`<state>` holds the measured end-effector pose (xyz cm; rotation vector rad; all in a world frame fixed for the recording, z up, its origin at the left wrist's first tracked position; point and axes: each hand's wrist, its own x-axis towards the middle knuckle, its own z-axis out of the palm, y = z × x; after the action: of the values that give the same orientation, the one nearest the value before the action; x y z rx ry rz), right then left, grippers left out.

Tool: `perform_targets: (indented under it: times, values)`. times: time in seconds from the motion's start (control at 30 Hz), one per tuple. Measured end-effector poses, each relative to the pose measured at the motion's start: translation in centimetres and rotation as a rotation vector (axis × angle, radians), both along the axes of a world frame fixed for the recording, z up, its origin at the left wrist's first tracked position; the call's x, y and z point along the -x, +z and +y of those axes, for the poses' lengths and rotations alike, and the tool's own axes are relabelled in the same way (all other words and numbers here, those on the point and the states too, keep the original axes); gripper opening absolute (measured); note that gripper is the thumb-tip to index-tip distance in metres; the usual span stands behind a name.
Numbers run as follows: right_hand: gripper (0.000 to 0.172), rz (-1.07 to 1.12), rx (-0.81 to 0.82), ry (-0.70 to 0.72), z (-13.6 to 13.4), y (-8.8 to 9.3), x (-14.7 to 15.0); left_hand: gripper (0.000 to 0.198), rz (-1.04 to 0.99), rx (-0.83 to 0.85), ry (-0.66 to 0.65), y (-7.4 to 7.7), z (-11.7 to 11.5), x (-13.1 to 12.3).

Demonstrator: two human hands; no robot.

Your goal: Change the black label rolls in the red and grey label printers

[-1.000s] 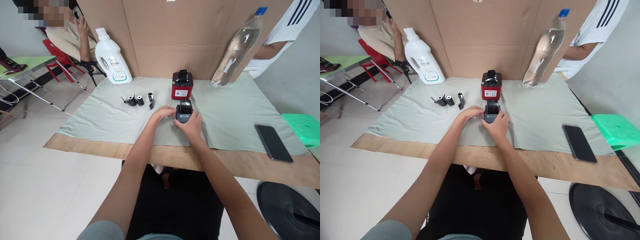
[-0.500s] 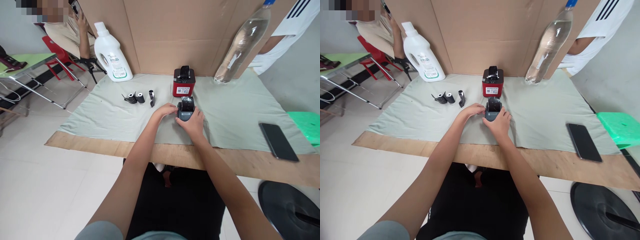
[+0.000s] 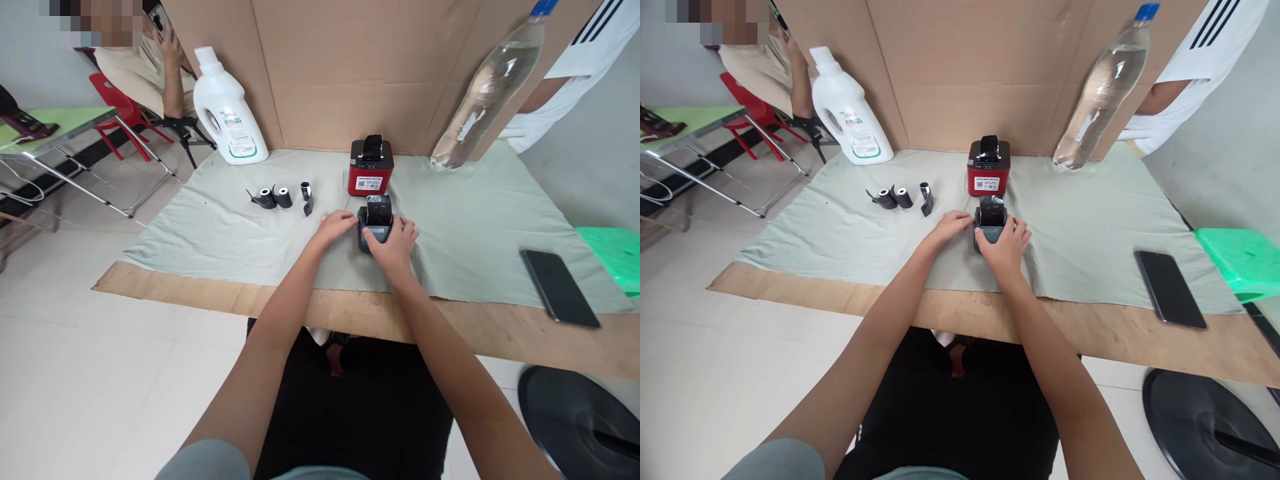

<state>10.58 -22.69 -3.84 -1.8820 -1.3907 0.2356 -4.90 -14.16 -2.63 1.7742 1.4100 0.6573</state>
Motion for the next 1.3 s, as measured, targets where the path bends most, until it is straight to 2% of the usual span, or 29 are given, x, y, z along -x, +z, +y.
perform_targets:
  times: [0.1, 0.2, 0.3, 0.37, 0.5, 0.63, 0.83, 0.93, 1.07, 1.3]
  values:
    - [0.064, 0.125, -0.057, 0.019, 0.3, 0.1, -0.7, 0.019, -0.089, -0.186, 0.08, -1.1, -0.1, -0.6]
    - [0.052, 0.314, -0.116, 0.025, 0.9, 0.0, -1.9, 0.01, -0.279, -0.281, 0.042, -1.9, 0.0, -1.0]
    - [0.053, 0.492, -0.129, 0.053, 1.4, -0.2, -2.9, 0.008, -0.386, -0.285, -0.024, -2.0, 0.0, -1.1]
    - [0.056, 0.552, -0.116, 0.07, 1.6, -0.3, -3.2, 0.014, -0.441, -0.277, -0.058, -1.9, 0.0, -1.0]
    - [0.075, 0.534, -0.1, 0.12, 1.8, -0.3, -3.2, 0.04, -0.508, -0.262, -0.107, -1.9, -0.1, -0.8]
    - [0.087, 0.484, -0.088, 0.218, 2.0, -0.3, -3.1, 0.049, -0.495, -0.319, -0.07, -1.8, -0.3, -0.8]
    - [0.089, 0.504, -0.085, 0.279, 2.0, 0.3, -3.0, 0.042, -0.559, -0.401, -0.094, -1.3, -1.2, -0.7]
    - [0.088, 0.497, -0.04, 0.294, 2.1, 0.7, -3.0, 0.038, -0.585, -0.415, -0.062, -1.4, -1.3, -0.8]
    - [0.082, 0.453, 0.001, 0.346, 2.2, 1.5, -3.4, 0.036, -0.607, -0.41, -0.103, -1.8, -1.2, -1.4]
    - [0.08, 0.407, 0.063, 0.371, 2.2, 2.4, -3.8, 0.01, -0.64, -0.339, -0.215, -1.6, -1.6, -2.2]
